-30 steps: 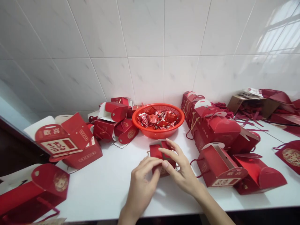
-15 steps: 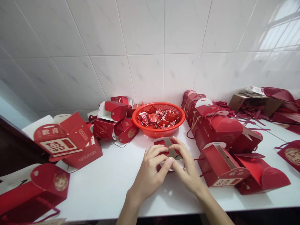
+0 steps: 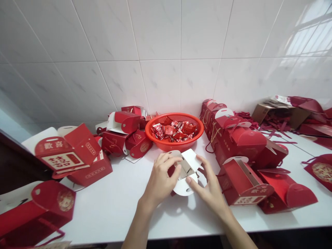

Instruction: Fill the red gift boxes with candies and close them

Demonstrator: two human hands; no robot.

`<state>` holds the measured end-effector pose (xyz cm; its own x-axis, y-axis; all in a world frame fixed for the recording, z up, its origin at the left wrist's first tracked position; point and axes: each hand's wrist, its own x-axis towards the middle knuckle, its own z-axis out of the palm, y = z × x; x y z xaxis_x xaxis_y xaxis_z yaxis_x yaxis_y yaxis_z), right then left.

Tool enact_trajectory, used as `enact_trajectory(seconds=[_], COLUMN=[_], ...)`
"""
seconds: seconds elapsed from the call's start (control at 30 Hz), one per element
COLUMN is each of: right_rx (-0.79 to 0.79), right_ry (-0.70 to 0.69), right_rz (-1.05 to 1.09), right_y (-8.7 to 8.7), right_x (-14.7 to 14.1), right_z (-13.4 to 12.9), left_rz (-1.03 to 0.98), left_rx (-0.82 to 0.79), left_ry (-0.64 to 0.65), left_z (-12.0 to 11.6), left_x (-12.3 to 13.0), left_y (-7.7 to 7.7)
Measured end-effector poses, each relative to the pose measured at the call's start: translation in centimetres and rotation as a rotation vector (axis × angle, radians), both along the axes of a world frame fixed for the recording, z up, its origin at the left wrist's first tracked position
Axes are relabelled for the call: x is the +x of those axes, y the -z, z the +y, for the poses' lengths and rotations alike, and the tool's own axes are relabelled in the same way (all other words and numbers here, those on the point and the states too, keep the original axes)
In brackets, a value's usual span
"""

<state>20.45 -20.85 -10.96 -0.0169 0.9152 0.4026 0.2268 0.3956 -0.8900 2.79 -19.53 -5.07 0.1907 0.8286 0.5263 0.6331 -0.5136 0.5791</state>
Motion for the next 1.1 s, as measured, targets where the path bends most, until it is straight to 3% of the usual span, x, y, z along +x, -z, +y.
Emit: enact_trajectory(seconds=[0.27,0.47,0.67,0.83,0.97,1.1], right_rx=[0.009,-0.057,-0.022,-0.019,0.042,0.158], right_ry=[0.021,0.023,-0.020,-0.016,0.052,0.093], right_rz=[-0.070,-0.224,-0.374,-0.349,-0.287,-0.247], right_y=[0.1,0.7,1.2,1.7,2.0,1.7], right_x=[0.1,0.3,0.4,-0.1,-0.3,-0.4], right_z=[0.1,0.0,0.0,-0.1,0.0,0.0], left_rz=[-0.152,-0.091,-0.026,0.004,0.080,0.032], left_rx=[-0.131,-0.300,-0.487,-0.463,-0.409,-0.254], left_ry=[-0.041,-0.053,-0.032,0.043,0.066,0.014], left_z=[-0.8,-0.7,-0.6,0.0,0.6,2.2], left_x=[-3.3,-4.6,-4.7,-3.7,-3.5,-3.8], left_y=[0.0,1.0,1.6,2.4,1.3,-1.7])
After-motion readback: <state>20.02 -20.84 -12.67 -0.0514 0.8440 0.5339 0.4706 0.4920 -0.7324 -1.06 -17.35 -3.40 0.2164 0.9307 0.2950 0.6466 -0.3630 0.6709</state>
